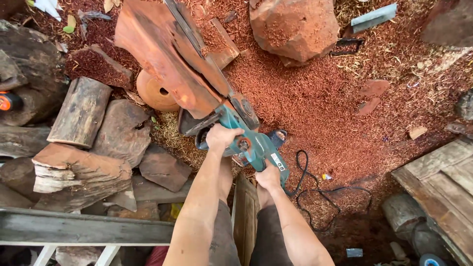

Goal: Using an electric chainsaw to cut pieces of wood on the ground.

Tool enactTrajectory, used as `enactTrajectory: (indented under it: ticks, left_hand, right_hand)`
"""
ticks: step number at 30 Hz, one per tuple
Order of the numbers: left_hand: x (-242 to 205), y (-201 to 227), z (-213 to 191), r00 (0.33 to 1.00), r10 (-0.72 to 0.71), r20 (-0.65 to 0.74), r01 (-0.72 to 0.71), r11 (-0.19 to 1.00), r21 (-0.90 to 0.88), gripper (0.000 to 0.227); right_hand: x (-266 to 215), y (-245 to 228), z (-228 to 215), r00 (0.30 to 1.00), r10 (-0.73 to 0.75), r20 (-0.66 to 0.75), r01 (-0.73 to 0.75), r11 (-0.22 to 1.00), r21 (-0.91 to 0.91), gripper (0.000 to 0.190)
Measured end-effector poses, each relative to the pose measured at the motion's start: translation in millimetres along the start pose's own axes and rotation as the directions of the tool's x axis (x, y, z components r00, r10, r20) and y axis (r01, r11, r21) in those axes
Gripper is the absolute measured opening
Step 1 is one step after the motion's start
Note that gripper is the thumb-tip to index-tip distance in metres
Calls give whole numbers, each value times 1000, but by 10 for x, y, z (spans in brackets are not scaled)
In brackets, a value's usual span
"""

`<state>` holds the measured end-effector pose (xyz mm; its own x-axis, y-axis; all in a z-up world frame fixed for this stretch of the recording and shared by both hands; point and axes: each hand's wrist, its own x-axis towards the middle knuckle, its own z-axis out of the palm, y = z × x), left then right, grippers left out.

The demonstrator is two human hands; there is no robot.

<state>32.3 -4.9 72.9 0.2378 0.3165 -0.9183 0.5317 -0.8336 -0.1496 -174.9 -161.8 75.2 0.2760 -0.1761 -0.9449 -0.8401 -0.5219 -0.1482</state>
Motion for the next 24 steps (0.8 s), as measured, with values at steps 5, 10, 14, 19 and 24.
enactTrajectory:
  ticks: [5,10,14,19,24]
  left_hand:
    - [-37,8,-34,1000,-4,-31,4,1000,-27,75]
    - [-74,63,-69,999,-30,-27,29,999,-46,74]
    - [-69,72,-69,999,-41,-23,39,997,-66,73]
    - [32,74,48,998,-49,-30,47,997,-55,75]
    - [132,97,239,996,-35,-79,31,998,-52,76]
  right_hand:
    - [-69,-87,-86,999,26,41,-26,1000,-2,45]
    - [-43,-82,-102,998,35,59,-35,999,0,49]
    - [-13,-97,-99,998,38,58,-38,999,7,48]
    - [133,-33,-60,998,27,50,-29,999,42,48]
    - [423,151,56,997,9,74,-16,996,90,44]
